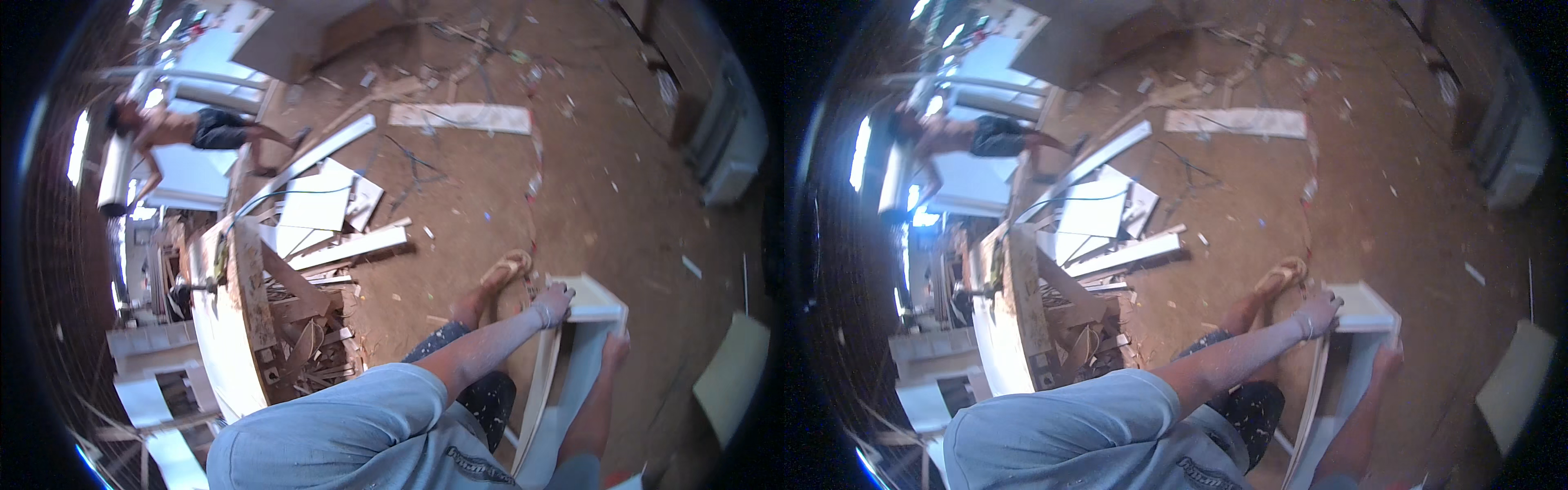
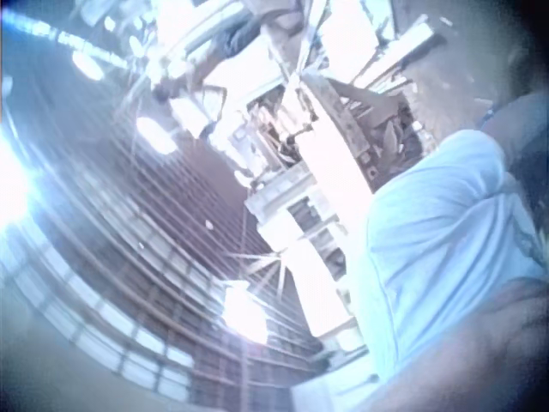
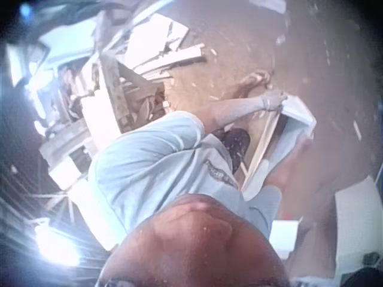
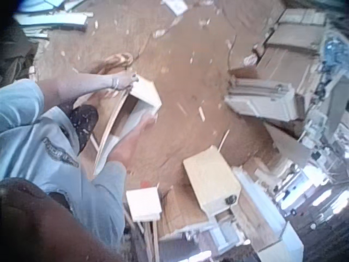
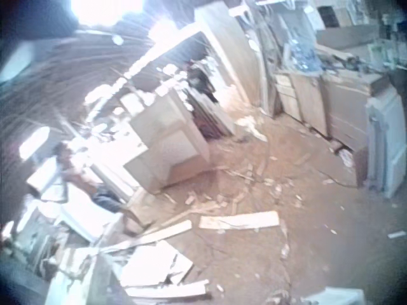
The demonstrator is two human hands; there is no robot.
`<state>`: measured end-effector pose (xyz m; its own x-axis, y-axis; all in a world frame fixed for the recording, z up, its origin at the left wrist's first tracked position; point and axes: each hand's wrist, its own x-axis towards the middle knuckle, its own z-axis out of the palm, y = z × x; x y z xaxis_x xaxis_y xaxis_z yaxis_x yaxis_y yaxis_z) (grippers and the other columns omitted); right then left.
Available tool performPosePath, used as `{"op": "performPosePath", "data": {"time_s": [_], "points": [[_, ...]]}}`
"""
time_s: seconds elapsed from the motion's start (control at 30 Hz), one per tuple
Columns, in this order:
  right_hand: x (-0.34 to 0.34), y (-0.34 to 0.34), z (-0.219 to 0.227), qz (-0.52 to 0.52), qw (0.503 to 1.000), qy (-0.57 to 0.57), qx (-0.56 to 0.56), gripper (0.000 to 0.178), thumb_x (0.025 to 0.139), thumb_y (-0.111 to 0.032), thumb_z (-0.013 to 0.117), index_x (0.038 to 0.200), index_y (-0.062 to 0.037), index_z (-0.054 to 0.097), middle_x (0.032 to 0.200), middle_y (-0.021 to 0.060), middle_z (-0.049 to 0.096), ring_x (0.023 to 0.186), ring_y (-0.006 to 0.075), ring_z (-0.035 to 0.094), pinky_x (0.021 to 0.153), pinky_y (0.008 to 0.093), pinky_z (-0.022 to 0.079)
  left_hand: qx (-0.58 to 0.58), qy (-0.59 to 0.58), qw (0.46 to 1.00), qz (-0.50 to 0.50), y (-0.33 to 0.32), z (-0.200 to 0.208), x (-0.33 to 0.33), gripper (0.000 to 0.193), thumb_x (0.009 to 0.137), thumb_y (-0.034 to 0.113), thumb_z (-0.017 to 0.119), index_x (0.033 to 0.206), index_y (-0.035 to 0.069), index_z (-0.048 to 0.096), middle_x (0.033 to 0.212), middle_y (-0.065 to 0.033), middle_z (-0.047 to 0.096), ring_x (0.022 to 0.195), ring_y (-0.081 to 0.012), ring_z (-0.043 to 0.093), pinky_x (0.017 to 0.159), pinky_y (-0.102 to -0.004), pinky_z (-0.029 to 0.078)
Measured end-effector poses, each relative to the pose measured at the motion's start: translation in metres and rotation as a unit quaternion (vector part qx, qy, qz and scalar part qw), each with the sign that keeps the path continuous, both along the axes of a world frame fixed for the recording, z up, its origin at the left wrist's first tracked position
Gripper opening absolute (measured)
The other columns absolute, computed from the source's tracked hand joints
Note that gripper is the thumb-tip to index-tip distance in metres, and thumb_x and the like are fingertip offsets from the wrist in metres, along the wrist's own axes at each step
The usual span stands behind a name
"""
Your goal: The person assembles a wooden box by positioning a plywood panel onto a rectangular wooden frame and securing it with a pneumatic nail gun and a hammer.
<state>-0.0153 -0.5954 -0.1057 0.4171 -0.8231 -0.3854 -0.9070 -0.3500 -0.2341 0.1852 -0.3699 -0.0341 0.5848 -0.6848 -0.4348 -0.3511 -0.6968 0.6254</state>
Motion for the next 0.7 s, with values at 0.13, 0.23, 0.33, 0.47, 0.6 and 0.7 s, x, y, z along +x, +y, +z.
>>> {"op": "performPosePath", "data": {"time_s": [0.13, 0.23, 0.33, 0.47, 0.6, 0.7], "points": [[0.033, 0.017, 0.024, -0.008, 0.999, -0.019, 0.044, 0.043, 0.081, -0.025, 0.068, 0.121, -0.0111, 0.066, 0.114, 0.0221, 0.068, 0.106, 0.0419, 0.064, 0.088, 0.0515, 0.051, -0.097, 0.022, 0.994, 0.047, 0.105, 0.043, -0.001, 0.037, 0.086, 0.017, 0.062, 0.119, 0.002, 0.055, 0.112, -0.0258, 0.058, 0.109, -0.0415, 0.056, 0.099, -0.0471, 0.044], [0.005, 0.002, 0.021, -0.022, 0.996, -0.079, 0.036, 0.039, 0.081, -0.023, 0.067, 0.116, -0.0075, 0.067, 0.110, 0.0229, 0.068, 0.103, 0.0413, 0.065, 0.087, 0.0511, 0.051, 0.096, 0.076, 0.990, 0.074, 0.190, 0.082, 0.000, 0.040, 0.088, 0.020, 0.059, 0.124, 0.003, 0.056, 0.112, -0.0257, 0.064, 0.103, -0.0449, 0.061, 0.088, -0.0500, 0.049], [-0.009, 0.031, 0.026, 0.021, 0.982, -0.152, 0.109, 0.035, 0.081, -0.018, 0.066, 0.113, -0.0033, 0.066, 0.106, 0.0233, 0.069, 0.100, 0.0414, 0.065, 0.088, 0.0503, 0.050, 0.259, 0.006, 0.964, -0.058, 0.416, 0.022, -0.060, 0.037, 0.094, 0.032, 0.051, 0.109, 0.001, 0.065, 0.116, -0.0258, 0.064, 0.106, -0.0423, 0.061, 0.090, -0.0481, 0.049], [-0.069, 0.041, 0.053, -0.037, 0.995, -0.087, -0.022, 0.047, 0.082, -0.013, 0.064, 0.126, 0.0000, 0.055, 0.117, 0.0220, 0.064, 0.109, 0.0416, 0.060, 0.095, 0.0486, 0.047, 0.280, 0.060, 0.947, 0.145, 0.505, 0.065, -0.111, 0.035, 0.086, 0.032, 0.058, 0.087, -0.002, 0.069, 0.096, -0.0249, 0.069, 0.094, -0.0407, 0.067, 0.081, -0.0472, 0.052], [-0.149, 0.137, 0.084, -0.027, 0.988, -0.123, -0.088, 0.056, 0.086, -0.012, 0.059, 0.138, 0.0000, 0.042, 0.138, 0.0243, 0.048, 0.126, 0.0422, 0.047, 0.105, 0.0493, 0.040, 0.353, 0.191, 0.904, 0.147, 0.584, 0.083, -0.191, 0.036, 0.086, 0.037, 0.058, 0.095, 0.005, 0.073, 0.098, -0.0218, 0.071, 0.092, -0.0376, 0.068, 0.080, -0.0456, 0.052], [-0.221, 0.194, 0.086, -0.025, 0.996, -0.050, -0.073, 0.050, 0.087, -0.014, 0.059, 0.134, -0.0011, 0.046, 0.123, 0.0248, 0.057, 0.113, 0.0433, 0.055, 0.098, 0.0510, 0.045, 0.287, 0.216, 0.930, 0.078, 0.549, 0.049, -0.155, 0.043, 0.090, 0.042, 0.055, 0.101, 0.005, 0.073, 0.104, -0.0202, 0.071, 0.099, -0.0365, 0.067, 0.085, -0.0458, 0.052]]}}
